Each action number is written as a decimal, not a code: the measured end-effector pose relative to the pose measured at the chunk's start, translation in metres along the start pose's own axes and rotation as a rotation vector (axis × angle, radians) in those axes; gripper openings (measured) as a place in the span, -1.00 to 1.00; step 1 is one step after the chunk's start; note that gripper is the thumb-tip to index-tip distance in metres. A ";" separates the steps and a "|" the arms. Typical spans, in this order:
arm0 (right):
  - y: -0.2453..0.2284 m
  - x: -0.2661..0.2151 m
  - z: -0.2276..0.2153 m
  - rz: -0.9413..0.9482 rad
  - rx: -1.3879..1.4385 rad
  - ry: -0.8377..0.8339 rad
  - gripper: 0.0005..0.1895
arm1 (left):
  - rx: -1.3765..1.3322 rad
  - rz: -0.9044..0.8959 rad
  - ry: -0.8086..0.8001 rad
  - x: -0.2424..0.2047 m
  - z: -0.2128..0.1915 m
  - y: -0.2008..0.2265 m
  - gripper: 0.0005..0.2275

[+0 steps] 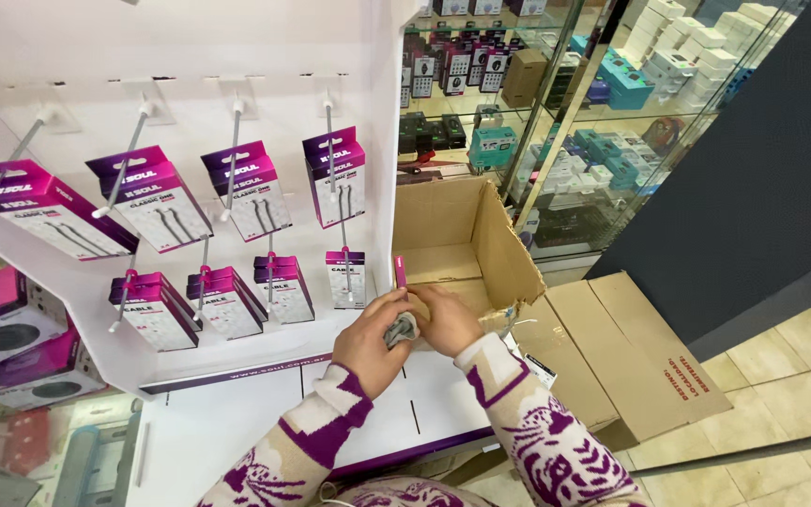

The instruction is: The person hangs boxed cables onto display hooks on a retail stand and places additional boxed cables into a cardboard box.

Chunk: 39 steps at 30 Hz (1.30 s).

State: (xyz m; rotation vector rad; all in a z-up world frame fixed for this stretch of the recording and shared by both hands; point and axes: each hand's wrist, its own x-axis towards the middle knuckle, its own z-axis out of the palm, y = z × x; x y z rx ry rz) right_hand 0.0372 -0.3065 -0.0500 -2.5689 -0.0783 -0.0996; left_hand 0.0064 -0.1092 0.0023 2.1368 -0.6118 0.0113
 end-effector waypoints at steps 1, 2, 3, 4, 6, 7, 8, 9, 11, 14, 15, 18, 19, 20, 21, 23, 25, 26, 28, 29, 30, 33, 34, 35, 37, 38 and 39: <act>-0.005 0.006 -0.003 -0.007 0.000 -0.005 -0.54 | 0.001 -0.006 0.006 0.002 0.001 0.001 -0.63; -0.011 0.012 -0.005 -0.041 -0.028 -0.118 -0.43 | -0.006 -0.004 0.044 0.003 0.001 0.001 -0.67; -0.017 0.017 -0.007 -0.077 -0.056 -0.230 -0.31 | -0.013 -0.002 0.082 0.004 0.001 0.001 -0.71; -0.009 0.021 -0.004 -0.085 -0.056 -0.236 -0.31 | -0.011 -0.008 0.090 0.006 0.005 -0.003 -0.71; 0.006 0.030 0.002 -0.063 -0.152 -0.279 -0.38 | -0.025 -0.001 0.132 0.009 0.010 -0.012 -0.72; 0.005 0.032 0.003 -0.073 -0.153 -0.283 -0.38 | -0.022 -0.006 0.141 0.010 0.010 -0.013 -0.72; 0.006 0.033 0.004 -0.037 -0.158 -0.310 -0.38 | -0.037 -0.007 0.149 0.011 0.011 -0.015 -0.72; 0.006 0.033 0.005 0.000 -0.164 -0.336 -0.38 | -0.051 -0.008 0.157 0.011 0.013 -0.016 -0.72; 0.003 0.033 -0.001 0.051 -0.209 -0.339 -0.48 | -0.051 -0.015 0.183 0.012 0.016 -0.016 -0.72; 0.013 0.040 0.009 0.135 -0.253 -0.363 -0.48 | -0.069 -0.004 0.218 0.009 0.017 -0.010 -0.74; 0.019 0.045 0.015 0.169 -0.255 -0.386 -0.47 | -0.090 0.012 0.230 0.008 0.016 -0.007 -0.76; 0.011 0.043 0.008 0.221 -0.227 -0.419 -0.41 | -0.096 0.010 0.242 0.008 0.018 -0.007 -0.77; 0.006 0.042 0.001 0.216 -0.227 -0.421 -0.41 | -0.094 0.007 0.246 0.008 0.018 -0.004 -0.77; 0.002 0.040 -0.005 0.225 -0.179 -0.415 -0.30 | -0.115 0.019 0.253 0.007 0.017 -0.002 -0.78; -0.003 0.038 -0.011 0.235 -0.131 -0.408 -0.17 | -0.136 0.030 0.260 0.006 0.017 0.000 -0.78; -0.011 0.030 -0.024 0.249 -0.077 -0.363 -0.10 | -0.134 0.038 0.264 0.005 0.017 0.003 -0.77; -0.018 0.024 -0.036 0.262 -0.021 -0.313 -0.02 | -0.130 0.052 0.268 0.005 0.020 0.004 -0.76; -0.021 0.021 -0.041 0.253 0.073 -0.232 -0.04 | -0.148 0.055 0.274 0.005 0.021 0.003 -0.77; -0.022 0.014 -0.047 0.246 0.168 -0.148 -0.06 | -0.167 0.061 0.277 0.004 0.020 0.006 -0.78; -0.021 0.010 -0.049 0.226 0.355 -0.091 -0.09 | -0.192 0.070 0.261 0.003 0.018 0.010 -0.78; -0.019 0.004 -0.051 0.207 0.541 -0.032 -0.12 | -0.218 0.078 0.243 0.001 0.015 0.015 -0.77; -0.041 -0.021 -0.059 0.148 0.794 0.119 -0.16 | -0.230 0.085 0.287 -0.004 0.012 0.025 -0.73; -0.047 -0.031 -0.062 0.150 0.793 0.124 -0.16 | -0.232 0.089 0.283 -0.005 0.012 0.025 -0.73; -0.053 -0.042 -0.064 0.060 0.778 0.243 -0.20 | -0.235 0.089 0.342 -0.006 0.012 0.026 -0.71; -0.063 -0.060 -0.062 -0.031 0.760 0.368 -0.24 | -0.238 0.095 0.398 -0.008 0.013 0.026 -0.69; -0.066 -0.070 -0.057 -0.150 0.743 0.450 -0.29 | -0.257 0.167 0.407 -0.010 0.015 0.024 -0.66; -0.071 -0.079 -0.051 -0.270 0.722 0.531 -0.32 | -0.276 0.238 0.416 -0.013 0.017 0.023 -0.61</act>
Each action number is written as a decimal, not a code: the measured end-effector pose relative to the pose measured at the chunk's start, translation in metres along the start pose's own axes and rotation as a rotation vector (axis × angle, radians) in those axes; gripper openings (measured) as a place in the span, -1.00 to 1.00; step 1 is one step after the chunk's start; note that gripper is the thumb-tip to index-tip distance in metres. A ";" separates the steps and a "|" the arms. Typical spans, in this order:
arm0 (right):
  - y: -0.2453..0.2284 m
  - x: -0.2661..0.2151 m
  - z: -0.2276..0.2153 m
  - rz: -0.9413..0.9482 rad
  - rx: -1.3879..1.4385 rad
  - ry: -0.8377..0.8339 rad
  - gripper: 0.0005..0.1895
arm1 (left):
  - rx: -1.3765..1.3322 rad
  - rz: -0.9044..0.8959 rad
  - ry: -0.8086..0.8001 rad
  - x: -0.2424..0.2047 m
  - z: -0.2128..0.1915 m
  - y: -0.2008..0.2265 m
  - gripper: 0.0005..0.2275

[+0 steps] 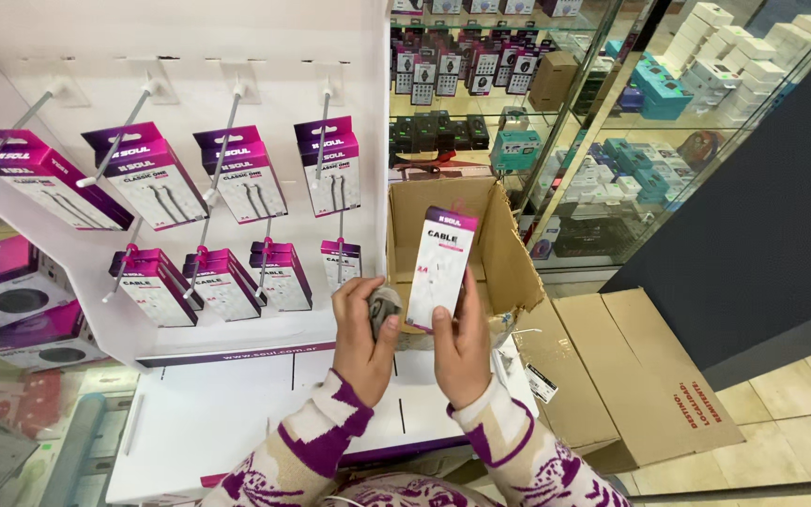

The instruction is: The person hangs boxed cables onto display hooks on a retail stand and places additional boxed cables into a cardboard box.

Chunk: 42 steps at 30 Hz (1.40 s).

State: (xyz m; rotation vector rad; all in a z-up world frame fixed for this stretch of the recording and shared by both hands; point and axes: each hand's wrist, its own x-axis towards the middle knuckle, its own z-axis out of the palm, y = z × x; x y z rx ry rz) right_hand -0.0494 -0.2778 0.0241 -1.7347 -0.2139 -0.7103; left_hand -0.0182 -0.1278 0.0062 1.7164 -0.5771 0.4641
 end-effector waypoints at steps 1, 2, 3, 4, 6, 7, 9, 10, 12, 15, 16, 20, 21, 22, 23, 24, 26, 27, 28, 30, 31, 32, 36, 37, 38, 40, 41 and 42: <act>-0.007 -0.006 0.004 -0.001 -0.002 0.002 -0.32 | -0.003 0.001 -0.001 0.000 0.000 0.010 -0.61; -0.013 -0.012 0.009 -0.013 -0.038 0.017 -0.33 | 0.012 0.049 0.026 0.000 0.000 0.020 -0.54; -0.020 -0.019 0.014 -0.024 -0.072 0.032 -0.32 | 0.028 0.095 0.053 -0.001 -0.001 0.030 -0.46; -0.026 -0.022 0.018 -0.024 -0.073 0.034 -0.32 | 0.026 0.096 0.051 -0.003 -0.001 0.029 -0.46; -0.037 -0.027 0.025 -0.100 -0.072 -0.098 -0.33 | 0.048 0.134 0.113 -0.007 -0.001 0.027 -0.51; -0.040 -0.028 0.029 -0.104 -0.072 -0.097 -0.33 | 0.048 0.137 0.114 -0.009 -0.003 0.026 -0.51; -0.044 -0.031 0.036 -0.079 0.054 -0.189 -0.29 | 0.078 0.116 0.083 -0.014 -0.008 0.024 -0.48; -0.037 -0.034 0.040 -0.081 0.054 -0.189 -0.29 | 0.079 0.118 0.084 -0.016 -0.011 0.020 -0.48; -0.023 -0.040 0.048 0.204 0.327 -0.223 -0.26 | 0.057 0.059 0.107 -0.020 -0.015 0.011 -0.41; -0.024 -0.049 0.064 0.220 0.332 -0.265 -0.32 | 0.013 0.059 0.171 -0.024 -0.028 0.021 -0.35; -0.023 -0.049 0.067 0.217 0.332 -0.266 -0.32 | 0.013 0.061 0.173 -0.023 -0.032 0.024 -0.35; -0.017 -0.051 0.079 0.115 0.253 -0.344 -0.34 | 0.059 0.103 0.194 -0.014 -0.051 0.025 -0.25; -0.016 -0.052 0.081 0.052 0.206 -0.378 -0.34 | 0.061 0.136 0.216 -0.010 -0.056 0.023 -0.25; -0.026 -0.053 0.085 0.049 0.206 -0.379 -0.34 | 0.061 0.137 0.218 -0.003 -0.064 0.027 -0.25; -0.035 -0.055 0.089 0.058 0.146 -0.418 -0.29 | -0.025 0.095 0.285 0.004 -0.072 0.031 -0.28; -0.045 -0.057 0.093 0.066 0.086 -0.458 -0.23 | -0.111 0.052 0.351 0.011 -0.080 0.036 -0.31; -0.034 -0.059 0.102 0.038 0.086 -0.408 -0.35 | -0.126 0.004 0.314 0.003 -0.079 0.031 -0.32; -0.027 -0.058 0.107 0.013 0.081 -0.355 -0.40 | -0.145 -0.045 0.274 0.001 -0.079 0.028 -0.32; -0.029 -0.053 0.108 0.010 0.083 -0.356 -0.40 | -0.143 -0.043 0.276 -0.006 -0.078 0.026 -0.32; -0.034 -0.045 0.106 0.054 0.039 -0.295 -0.42 | -0.319 -0.220 0.112 -0.021 -0.074 0.026 -0.19; -0.033 -0.049 0.107 0.052 0.039 -0.293 -0.42 | -0.319 -0.218 0.111 -0.019 -0.078 0.021 -0.19; -0.031 -0.053 0.108 0.019 -0.064 -0.307 -0.38 | -0.388 -0.295 0.163 -0.016 -0.082 0.016 -0.23; -0.032 -0.063 0.108 -0.235 -0.273 -0.297 -0.43 | -0.638 -0.375 0.377 0.002 -0.108 0.020 -0.20; -0.033 -0.065 0.110 -0.236 -0.271 -0.298 -0.43 | -0.636 -0.374 0.379 0.003 -0.112 0.020 -0.20; -0.034 -0.066 0.112 -0.250 -0.303 -0.291 -0.43 | -0.621 -0.382 0.397 0.005 -0.117 0.020 -0.29; -0.036 -0.067 0.111 -0.262 -0.336 -0.286 -0.43 | -0.608 -0.394 0.415 0.005 -0.122 0.016 -0.38; -0.037 -0.065 0.111 -0.293 -0.355 -0.284 -0.44 | -0.530 -0.406 0.400 0.006 -0.125 0.012 -0.49; -0.038 -0.063 0.111 -0.324 -0.373 -0.283 -0.45 | -0.452 -0.418 0.385 0.007 -0.128 0.008 -0.60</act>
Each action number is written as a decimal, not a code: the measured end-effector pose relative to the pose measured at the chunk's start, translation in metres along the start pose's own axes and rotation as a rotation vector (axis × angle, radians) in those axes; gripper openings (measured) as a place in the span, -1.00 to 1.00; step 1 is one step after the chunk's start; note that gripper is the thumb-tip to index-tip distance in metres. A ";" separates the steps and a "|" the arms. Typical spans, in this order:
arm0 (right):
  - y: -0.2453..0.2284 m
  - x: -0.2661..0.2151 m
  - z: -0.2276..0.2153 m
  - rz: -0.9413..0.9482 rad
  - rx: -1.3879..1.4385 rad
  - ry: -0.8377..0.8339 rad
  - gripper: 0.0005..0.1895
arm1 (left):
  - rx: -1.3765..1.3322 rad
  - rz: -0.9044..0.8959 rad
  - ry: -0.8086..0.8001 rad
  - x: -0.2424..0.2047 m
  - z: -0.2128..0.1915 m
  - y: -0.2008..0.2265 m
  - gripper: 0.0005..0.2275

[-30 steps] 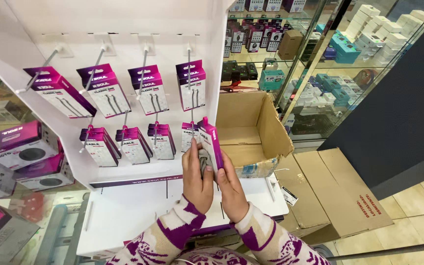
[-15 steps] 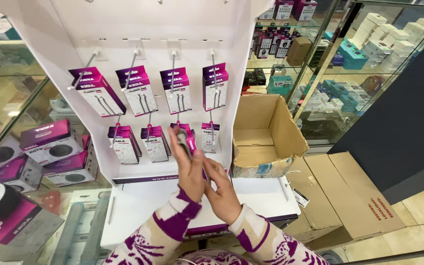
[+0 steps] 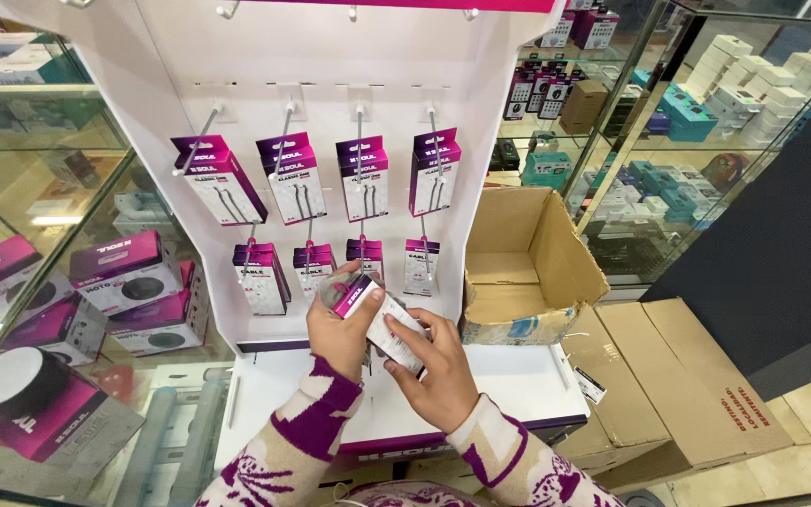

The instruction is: The person hangs boxed cables onto display hooks on a retail stand and places additional boxed cables into a cardboard box.

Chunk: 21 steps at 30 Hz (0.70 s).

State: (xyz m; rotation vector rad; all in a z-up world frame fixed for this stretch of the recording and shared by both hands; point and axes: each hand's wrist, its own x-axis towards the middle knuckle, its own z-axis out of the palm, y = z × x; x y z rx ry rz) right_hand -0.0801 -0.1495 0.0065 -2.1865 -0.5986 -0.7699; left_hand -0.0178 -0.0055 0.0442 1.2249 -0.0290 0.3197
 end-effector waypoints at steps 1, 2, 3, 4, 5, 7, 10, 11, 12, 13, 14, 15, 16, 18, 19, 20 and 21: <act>-0.001 -0.001 0.000 0.003 0.001 0.001 -0.45 | 0.002 -0.002 -0.001 0.001 -0.003 0.004 -0.60; -0.002 -0.002 0.001 0.014 0.012 -0.008 -0.45 | 0.005 0.004 -0.081 0.002 -0.006 0.008 -0.60; -0.001 -0.002 0.000 0.022 0.020 -0.016 -0.44 | 0.004 0.011 -0.162 0.004 -0.007 0.012 -0.58; -0.006 -0.001 -0.003 0.021 0.018 -0.016 -0.44 | 0.002 0.011 -0.163 0.004 -0.009 0.009 -0.58; -0.010 0.001 -0.005 0.084 0.153 -0.077 -0.39 | -0.128 0.034 -0.299 0.004 -0.012 0.006 -0.45; -0.010 0.001 -0.004 0.149 0.292 -0.143 -0.33 | -0.257 0.054 -0.432 0.005 -0.017 0.002 -0.32; 0.001 0.001 -0.001 0.254 0.715 -0.215 -0.20 | -0.278 0.022 -0.481 0.012 -0.019 0.000 -0.30; 0.002 0.001 -0.002 0.271 0.802 -0.235 -0.23 | -0.283 0.011 -0.444 0.014 -0.020 -0.002 -0.31; 0.002 0.001 -0.003 0.288 0.890 -0.254 -0.26 | -0.288 0.001 -0.408 0.016 -0.021 -0.003 -0.31; 0.001 0.002 -0.002 0.289 0.890 -0.254 -0.26 | -0.288 0.000 -0.407 0.016 -0.021 -0.002 -0.31; -0.001 0.003 -0.002 0.325 0.796 -0.216 -0.32 | -0.269 -0.006 -0.403 0.017 -0.020 -0.001 -0.29; -0.003 0.003 -0.001 0.360 0.702 -0.177 -0.36 | -0.249 -0.012 -0.399 0.017 -0.020 0.001 -0.27; -0.004 0.002 0.002 0.361 0.703 -0.177 -0.36 | -0.248 -0.013 -0.399 0.014 -0.018 0.004 -0.27; -0.005 0.002 0.009 0.480 0.658 -0.208 -0.37 | -0.296 0.001 -0.496 0.011 -0.013 0.010 -0.18; -0.001 0.003 0.010 0.479 0.659 -0.210 -0.37 | -0.296 0.002 -0.494 0.006 -0.009 0.003 -0.18; 0.002 0.003 0.011 0.424 0.515 -0.157 -0.45 | -0.264 -0.033 -0.479 0.001 -0.006 -0.004 -0.29; 0.006 0.003 0.012 0.371 0.370 -0.103 -0.51 | -0.231 -0.069 -0.464 -0.005 -0.003 -0.012 -0.40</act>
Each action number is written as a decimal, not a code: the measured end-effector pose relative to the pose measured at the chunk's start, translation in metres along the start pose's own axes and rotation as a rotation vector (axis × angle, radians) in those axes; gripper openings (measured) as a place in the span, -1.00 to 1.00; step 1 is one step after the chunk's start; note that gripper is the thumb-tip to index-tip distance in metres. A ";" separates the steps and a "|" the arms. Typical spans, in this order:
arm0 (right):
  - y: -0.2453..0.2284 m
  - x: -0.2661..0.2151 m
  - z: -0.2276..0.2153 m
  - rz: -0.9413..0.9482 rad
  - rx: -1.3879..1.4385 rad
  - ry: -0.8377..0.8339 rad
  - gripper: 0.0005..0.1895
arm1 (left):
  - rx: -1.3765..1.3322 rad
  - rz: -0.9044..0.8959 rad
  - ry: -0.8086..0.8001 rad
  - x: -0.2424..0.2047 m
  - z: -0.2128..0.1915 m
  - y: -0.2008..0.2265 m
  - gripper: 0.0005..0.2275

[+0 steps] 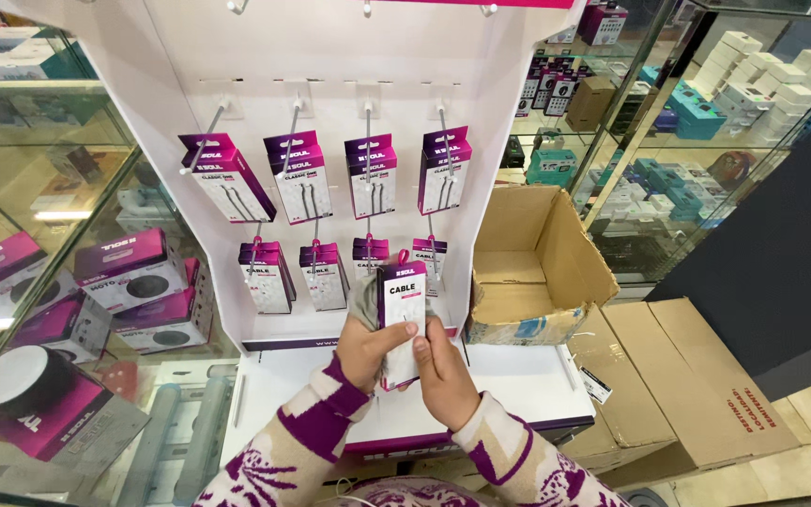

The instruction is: The person hangs boxed cables onto display hooks on a retail stand and places additional boxed cables into a cardboard box.

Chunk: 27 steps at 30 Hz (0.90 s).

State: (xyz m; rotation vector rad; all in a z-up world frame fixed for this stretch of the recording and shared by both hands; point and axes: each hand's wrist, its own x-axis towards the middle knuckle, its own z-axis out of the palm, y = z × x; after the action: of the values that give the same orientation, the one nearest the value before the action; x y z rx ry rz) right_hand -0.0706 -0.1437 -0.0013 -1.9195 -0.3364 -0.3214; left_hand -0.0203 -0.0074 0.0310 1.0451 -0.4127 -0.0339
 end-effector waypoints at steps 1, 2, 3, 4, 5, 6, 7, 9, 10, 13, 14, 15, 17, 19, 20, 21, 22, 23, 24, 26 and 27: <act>-0.001 -0.002 -0.001 0.002 0.001 -0.002 -0.51 | 0.000 -0.001 0.002 -0.002 -0.003 -0.002 -0.40; -0.003 0.000 -0.003 0.079 -0.044 -0.032 -0.57 | 0.096 -0.002 0.019 -0.001 -0.005 -0.003 -0.55; -0.005 0.001 -0.005 0.157 -0.089 -0.063 -0.63 | 0.193 -0.002 0.035 0.000 -0.007 -0.004 -0.69; -0.001 0.001 -0.005 0.160 -0.090 -0.062 -0.63 | 0.191 -0.005 0.034 0.000 -0.007 -0.003 -0.69; 0.002 0.000 -0.005 0.197 -0.212 -0.120 -0.65 | 0.284 -0.068 0.117 0.000 -0.008 -0.003 -0.71; 0.005 0.002 -0.005 0.229 -0.333 -0.177 -0.64 | 0.379 -0.127 0.199 0.001 -0.009 -0.002 -0.74; 0.011 0.000 -0.006 0.228 -0.333 -0.176 -0.64 | 0.380 -0.127 0.199 -0.002 -0.009 0.000 -0.74; 0.021 -0.001 -0.008 0.151 -0.455 -0.160 -0.64 | 0.534 -0.195 0.315 -0.005 -0.008 0.004 -0.76; 0.013 -0.002 -0.009 0.155 -0.454 -0.160 -0.64 | 0.534 -0.199 0.314 -0.005 -0.013 -0.002 -0.76; -0.004 -0.001 -0.012 0.187 -0.222 -0.027 -0.29 | 0.659 -0.159 0.295 -0.006 -0.027 -0.021 -0.71; -0.007 0.000 -0.012 0.162 -0.157 0.039 -0.32 | 0.762 -0.091 0.227 -0.009 -0.030 -0.028 -0.61; -0.011 0.000 -0.013 0.137 -0.091 0.104 -0.33 | 0.863 -0.021 0.157 -0.011 -0.033 -0.035 -0.50; -0.015 -0.001 -0.013 0.165 -0.056 0.125 -0.36 | 0.969 -0.026 0.096 -0.013 -0.037 -0.041 -0.50; -0.011 -0.001 -0.015 0.189 -0.025 0.149 -0.38 | 1.073 -0.026 0.032 -0.010 -0.039 -0.043 -0.47; -0.005 -0.002 -0.016 0.199 -0.002 0.162 -0.39 | 1.199 -0.096 0.009 -0.008 -0.040 -0.041 -0.47; 0.001 -0.002 -0.016 0.210 0.020 0.175 -0.41 | 1.325 -0.167 -0.015 -0.006 -0.042 -0.039 -0.41; 0.004 0.000 -0.019 0.209 0.019 0.173 -0.41 | 1.324 -0.166 -0.014 -0.007 -0.043 -0.036 -0.41; 0.006 0.001 -0.022 0.241 0.008 0.190 -0.41 | 1.305 -0.149 0.036 -0.008 -0.045 -0.033 -0.44; 0.009 0.004 -0.025 0.273 -0.002 0.208 -0.42 | 1.286 -0.131 0.084 -0.009 -0.047 -0.029 -0.46; 0.001 0.013 -0.030 0.248 -0.023 0.218 -0.42 | 1.197 -0.067 0.054 -0.008 -0.049 -0.015 -0.49; -0.003 0.017 -0.032 0.225 -0.043 0.227 -0.41 | 1.107 -0.007 0.023 -0.010 -0.050 -0.009 -0.50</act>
State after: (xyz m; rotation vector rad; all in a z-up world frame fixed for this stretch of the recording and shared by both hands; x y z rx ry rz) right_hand -0.0580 -0.1716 0.0189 -1.9184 0.0371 -0.3946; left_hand -0.0104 0.0318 -0.0011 2.1325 -0.4037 0.2260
